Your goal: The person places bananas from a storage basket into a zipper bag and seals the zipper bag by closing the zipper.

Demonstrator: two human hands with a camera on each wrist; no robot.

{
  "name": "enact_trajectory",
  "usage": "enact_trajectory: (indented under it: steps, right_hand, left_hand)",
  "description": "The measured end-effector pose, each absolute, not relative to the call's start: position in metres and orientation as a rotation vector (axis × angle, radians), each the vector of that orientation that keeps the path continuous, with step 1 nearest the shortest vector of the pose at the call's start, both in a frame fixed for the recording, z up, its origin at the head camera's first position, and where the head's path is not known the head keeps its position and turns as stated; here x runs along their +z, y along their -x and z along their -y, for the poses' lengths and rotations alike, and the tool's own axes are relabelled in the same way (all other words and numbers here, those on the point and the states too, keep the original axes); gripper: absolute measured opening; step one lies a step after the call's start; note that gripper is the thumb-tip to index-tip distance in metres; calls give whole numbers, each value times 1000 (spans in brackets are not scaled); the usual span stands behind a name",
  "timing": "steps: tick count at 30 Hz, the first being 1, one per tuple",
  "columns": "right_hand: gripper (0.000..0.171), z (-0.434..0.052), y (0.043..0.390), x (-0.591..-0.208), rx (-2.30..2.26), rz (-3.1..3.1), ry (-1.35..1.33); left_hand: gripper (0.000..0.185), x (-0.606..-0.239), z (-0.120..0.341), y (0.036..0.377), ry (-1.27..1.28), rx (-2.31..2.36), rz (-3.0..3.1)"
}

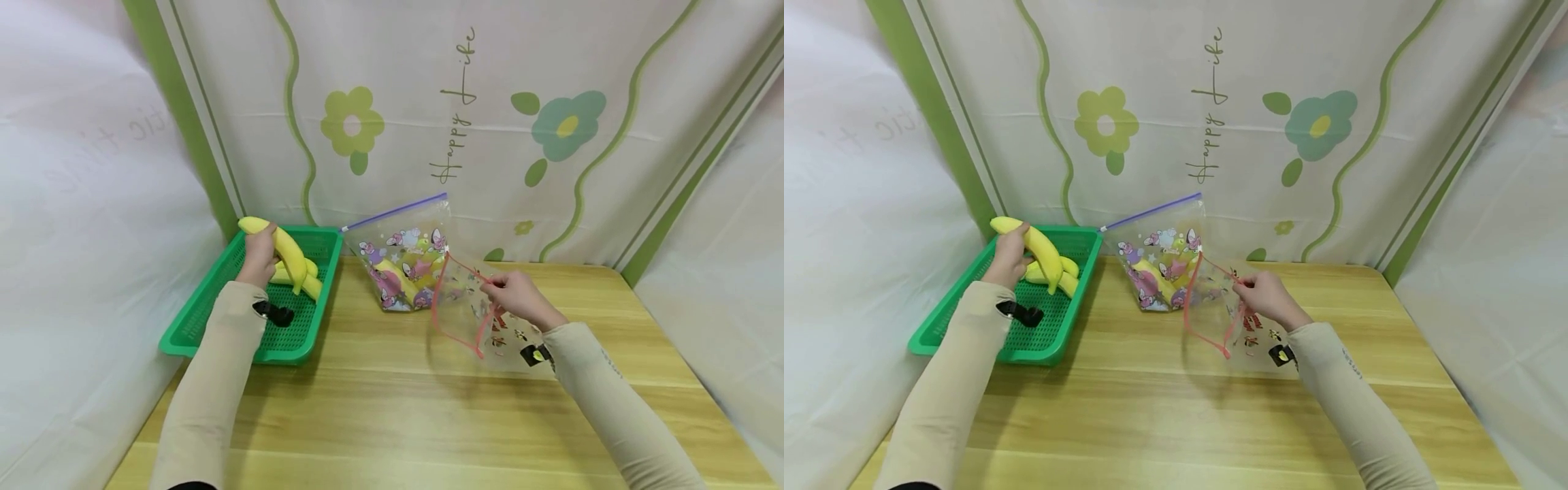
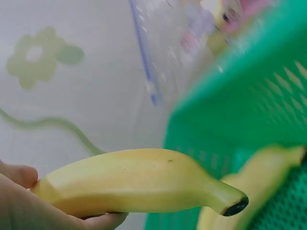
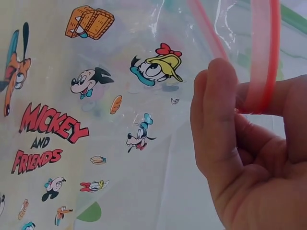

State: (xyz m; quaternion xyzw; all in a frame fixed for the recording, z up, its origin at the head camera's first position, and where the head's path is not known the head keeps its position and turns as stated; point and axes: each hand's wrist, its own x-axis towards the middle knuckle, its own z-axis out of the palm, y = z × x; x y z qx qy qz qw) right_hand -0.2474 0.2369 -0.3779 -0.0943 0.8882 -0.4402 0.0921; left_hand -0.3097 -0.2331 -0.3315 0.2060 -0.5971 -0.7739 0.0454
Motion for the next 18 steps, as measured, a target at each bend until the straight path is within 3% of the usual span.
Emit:
enact_trajectory:
  steps: [10,18]
  right_hand:
    - [34,-238,251,-377,-1467,-2493,201]
    - [36,-238,254,-375,-1530,-2442,169]
  left_hand:
    - [55,-315,184,293,-371,-2516,1818]
    - [17,-311,155,284,-199,-2558,1834]
